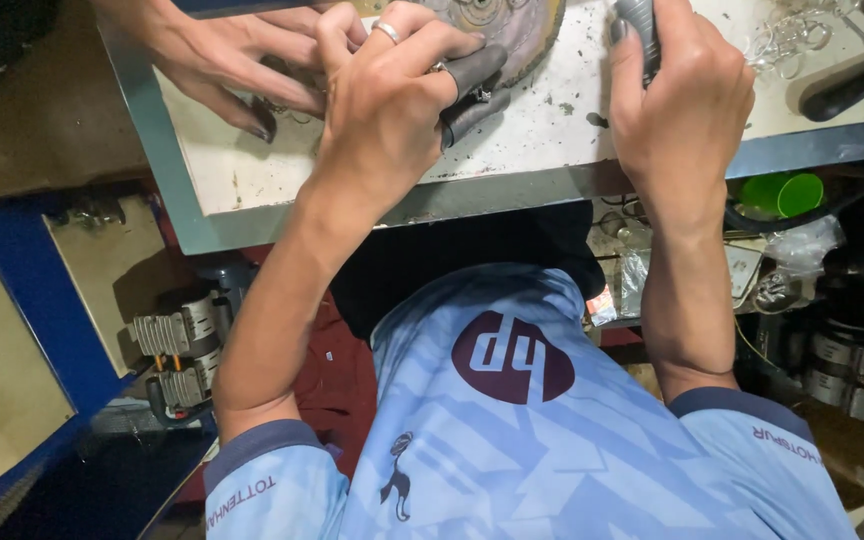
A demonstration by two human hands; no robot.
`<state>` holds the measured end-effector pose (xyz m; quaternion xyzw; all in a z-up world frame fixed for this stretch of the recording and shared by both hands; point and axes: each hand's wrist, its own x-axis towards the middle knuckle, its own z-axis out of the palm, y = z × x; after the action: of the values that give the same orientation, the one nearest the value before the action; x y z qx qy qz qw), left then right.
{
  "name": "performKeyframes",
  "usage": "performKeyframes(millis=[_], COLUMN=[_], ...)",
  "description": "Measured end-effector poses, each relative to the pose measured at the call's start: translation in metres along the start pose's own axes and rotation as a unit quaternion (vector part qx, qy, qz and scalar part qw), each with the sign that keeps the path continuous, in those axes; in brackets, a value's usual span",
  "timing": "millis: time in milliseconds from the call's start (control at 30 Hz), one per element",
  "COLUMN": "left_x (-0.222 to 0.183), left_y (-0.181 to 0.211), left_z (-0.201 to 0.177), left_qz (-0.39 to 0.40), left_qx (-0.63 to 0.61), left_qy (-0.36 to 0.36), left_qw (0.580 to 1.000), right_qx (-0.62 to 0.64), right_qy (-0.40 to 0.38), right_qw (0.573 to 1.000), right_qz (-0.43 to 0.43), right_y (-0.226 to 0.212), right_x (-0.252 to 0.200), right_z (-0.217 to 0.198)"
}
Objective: Polishing small metal rings using a stationary buffing wheel and a hand-held rotary tool at a jewelry workbench.
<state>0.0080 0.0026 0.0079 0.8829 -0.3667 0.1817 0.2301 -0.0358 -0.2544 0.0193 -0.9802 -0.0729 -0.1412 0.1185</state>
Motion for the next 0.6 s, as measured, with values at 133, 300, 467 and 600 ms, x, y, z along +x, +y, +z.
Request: performKeyframes(millis=[133, 300, 467, 600], left_x=[0.002, 0.006, 0.002, 0.004], left_y=[-0.001, 0.0, -0.005, -0.008], left_z=[0.0, -0.006, -0.001, -0.003], left_qz=[0.004, 0.009, 0.005, 0.007], left_qx=[-0.013, 0.011, 0.003, -0.014], left_qy=[0.006, -0.022, -0.037, -0.07], left_qw=[1.0, 1.0, 0.999, 0.997], right_qx=[-0.007, -0.02, 0.008, 0.042], right_qy=[0.001, -0.002, -0.01, -0.041], right_qw=[1.0, 1.0, 1.0, 0.996], right_qz=[-0.002, 0.0, -0.011, -0.061], right_y=[0.0, 0.003, 0.014, 0.021], right_x=[-0.001, -0.002, -0.006, -0.014], right_z=[0.0, 0.003, -0.001, -0.013])
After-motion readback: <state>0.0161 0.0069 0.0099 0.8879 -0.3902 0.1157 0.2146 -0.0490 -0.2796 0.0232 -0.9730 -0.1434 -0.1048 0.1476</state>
